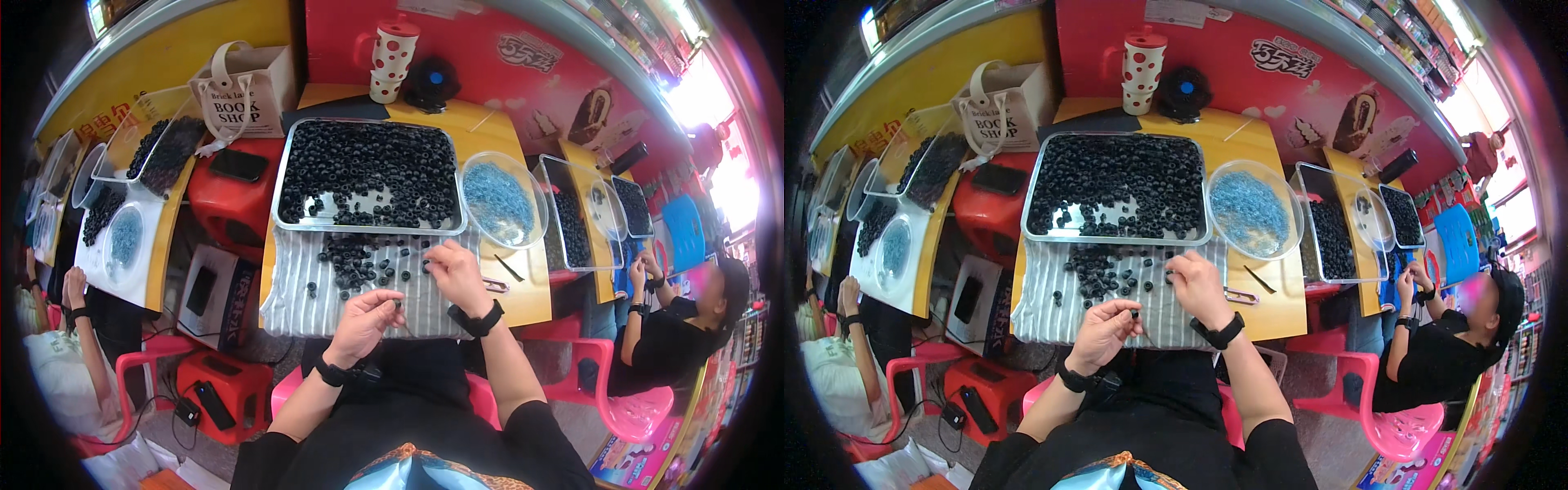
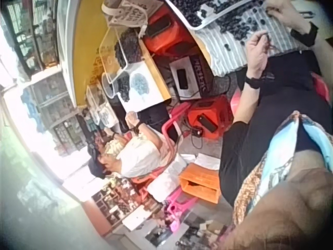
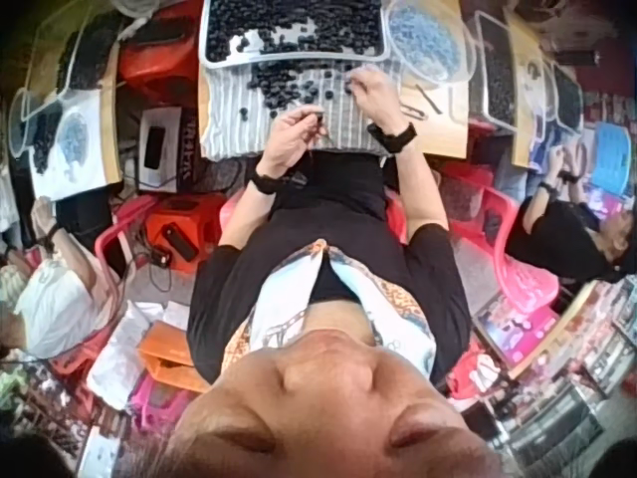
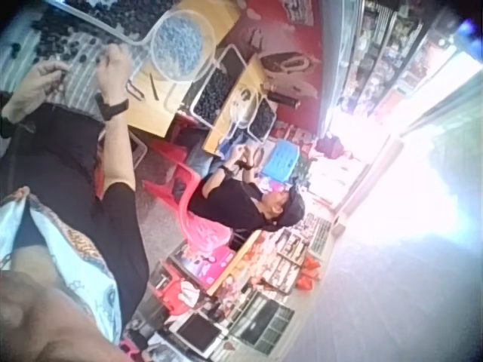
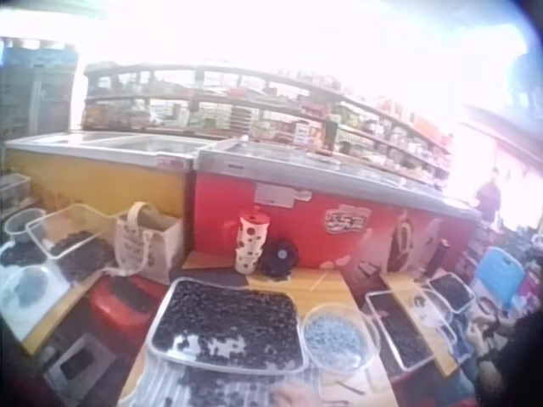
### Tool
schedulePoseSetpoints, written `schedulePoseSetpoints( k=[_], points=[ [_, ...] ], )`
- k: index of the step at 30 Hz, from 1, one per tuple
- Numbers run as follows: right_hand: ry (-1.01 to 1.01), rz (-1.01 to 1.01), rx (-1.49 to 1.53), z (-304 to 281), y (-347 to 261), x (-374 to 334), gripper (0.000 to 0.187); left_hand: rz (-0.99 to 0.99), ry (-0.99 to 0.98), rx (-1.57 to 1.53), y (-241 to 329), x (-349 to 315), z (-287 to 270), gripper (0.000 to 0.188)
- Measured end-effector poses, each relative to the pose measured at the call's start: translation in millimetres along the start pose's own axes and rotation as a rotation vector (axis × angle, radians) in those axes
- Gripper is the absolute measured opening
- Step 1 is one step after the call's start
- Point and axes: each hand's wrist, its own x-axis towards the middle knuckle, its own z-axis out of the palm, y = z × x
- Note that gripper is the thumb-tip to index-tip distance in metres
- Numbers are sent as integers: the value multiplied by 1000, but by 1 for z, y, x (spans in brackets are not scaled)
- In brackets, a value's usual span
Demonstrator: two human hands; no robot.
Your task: Manually picking and sorting small black beads from a tray in a workshop environment.
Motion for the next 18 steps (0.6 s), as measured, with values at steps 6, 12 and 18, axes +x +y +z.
schedulePoseSetpoints(
  k=[6,12,18],
  points=[
    [-111,54,-8,6,-4,7,6,-4,-12,-32,0,-2,-3,23],
    [-107,72,-128,14,-9,15,10,-5,-30,-22,3,-2,-2,19],
    [102,181,68,-9,-24,3,9,20,-11,-18,3,-5,-2,18]
  ],
)
